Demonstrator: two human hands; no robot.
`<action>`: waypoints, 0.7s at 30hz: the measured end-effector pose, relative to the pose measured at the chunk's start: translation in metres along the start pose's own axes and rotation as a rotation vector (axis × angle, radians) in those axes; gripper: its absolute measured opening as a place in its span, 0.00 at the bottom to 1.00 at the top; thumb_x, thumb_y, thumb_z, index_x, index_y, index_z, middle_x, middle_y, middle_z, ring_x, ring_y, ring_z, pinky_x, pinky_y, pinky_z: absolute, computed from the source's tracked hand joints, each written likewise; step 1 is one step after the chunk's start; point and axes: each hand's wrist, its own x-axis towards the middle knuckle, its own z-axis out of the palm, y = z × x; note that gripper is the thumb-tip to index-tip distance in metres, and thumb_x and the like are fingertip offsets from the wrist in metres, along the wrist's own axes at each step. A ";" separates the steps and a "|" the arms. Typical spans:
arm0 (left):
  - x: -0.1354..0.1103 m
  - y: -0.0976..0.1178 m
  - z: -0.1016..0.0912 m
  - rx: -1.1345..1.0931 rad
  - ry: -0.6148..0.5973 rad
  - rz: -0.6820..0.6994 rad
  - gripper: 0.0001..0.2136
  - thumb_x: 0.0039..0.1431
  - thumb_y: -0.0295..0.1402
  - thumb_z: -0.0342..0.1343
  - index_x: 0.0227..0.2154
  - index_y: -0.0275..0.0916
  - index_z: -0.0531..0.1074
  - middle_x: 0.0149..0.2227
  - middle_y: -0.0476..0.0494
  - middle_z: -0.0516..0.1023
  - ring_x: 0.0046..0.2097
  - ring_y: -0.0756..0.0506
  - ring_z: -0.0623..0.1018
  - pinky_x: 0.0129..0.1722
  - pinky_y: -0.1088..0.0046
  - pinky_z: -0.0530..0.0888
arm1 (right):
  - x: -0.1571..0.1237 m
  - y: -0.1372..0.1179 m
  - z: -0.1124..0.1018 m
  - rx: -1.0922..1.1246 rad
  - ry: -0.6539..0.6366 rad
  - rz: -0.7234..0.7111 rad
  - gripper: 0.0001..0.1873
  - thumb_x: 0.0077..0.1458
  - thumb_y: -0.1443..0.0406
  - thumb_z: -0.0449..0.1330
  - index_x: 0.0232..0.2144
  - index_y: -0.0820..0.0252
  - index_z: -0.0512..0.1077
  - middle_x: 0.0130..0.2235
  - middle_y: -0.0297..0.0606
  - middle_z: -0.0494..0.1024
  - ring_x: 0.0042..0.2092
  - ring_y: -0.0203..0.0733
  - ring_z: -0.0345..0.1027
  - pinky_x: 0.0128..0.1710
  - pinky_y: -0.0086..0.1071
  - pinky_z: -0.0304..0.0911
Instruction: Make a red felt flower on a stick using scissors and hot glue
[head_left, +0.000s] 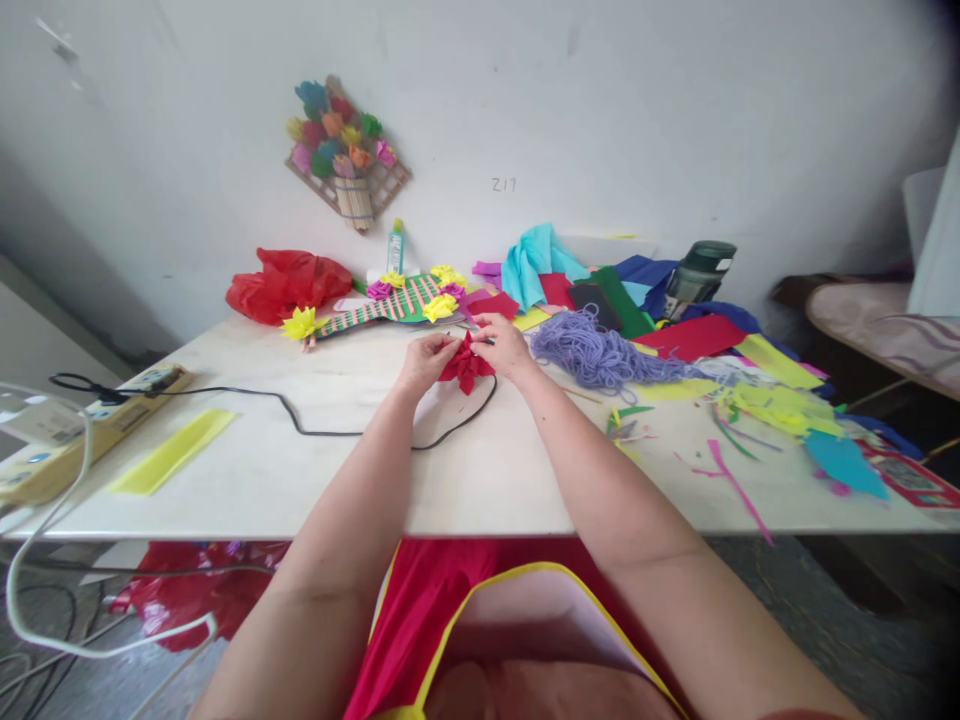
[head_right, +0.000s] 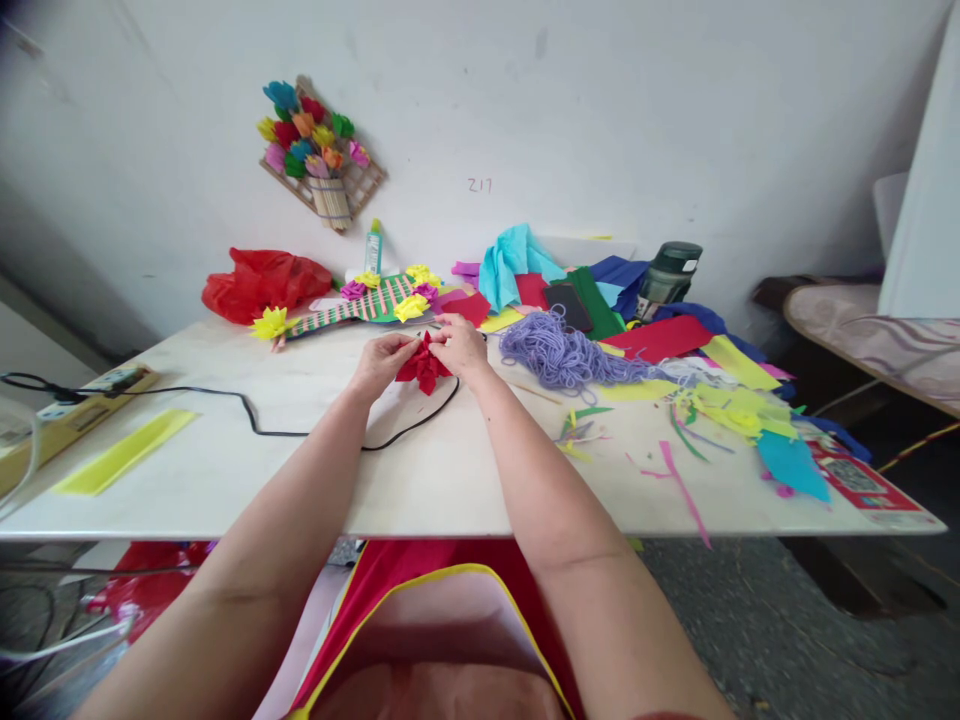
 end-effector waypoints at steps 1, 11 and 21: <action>0.000 0.001 0.000 -0.007 -0.003 -0.006 0.22 0.42 0.52 0.69 0.25 0.36 0.78 0.24 0.45 0.77 0.27 0.49 0.73 0.29 0.73 0.69 | 0.000 0.000 0.000 -0.003 -0.001 -0.005 0.05 0.44 0.70 0.64 0.20 0.56 0.75 0.53 0.39 0.77 0.56 0.52 0.72 0.61 0.49 0.64; -0.002 0.004 0.000 -0.089 0.011 -0.122 0.24 0.37 0.53 0.72 0.24 0.36 0.75 0.23 0.46 0.76 0.25 0.50 0.72 0.26 0.73 0.68 | -0.003 -0.003 -0.001 0.057 0.005 -0.041 0.06 0.45 0.70 0.62 0.20 0.56 0.73 0.53 0.41 0.77 0.56 0.50 0.71 0.60 0.46 0.64; -0.004 0.008 -0.002 -0.192 -0.028 -0.159 0.24 0.36 0.41 0.73 0.37 0.33 0.80 0.29 0.44 0.81 0.31 0.47 0.77 0.36 0.70 0.74 | -0.003 -0.004 0.000 0.093 0.008 -0.072 0.08 0.44 0.71 0.62 0.18 0.56 0.71 0.52 0.39 0.77 0.56 0.49 0.71 0.61 0.46 0.63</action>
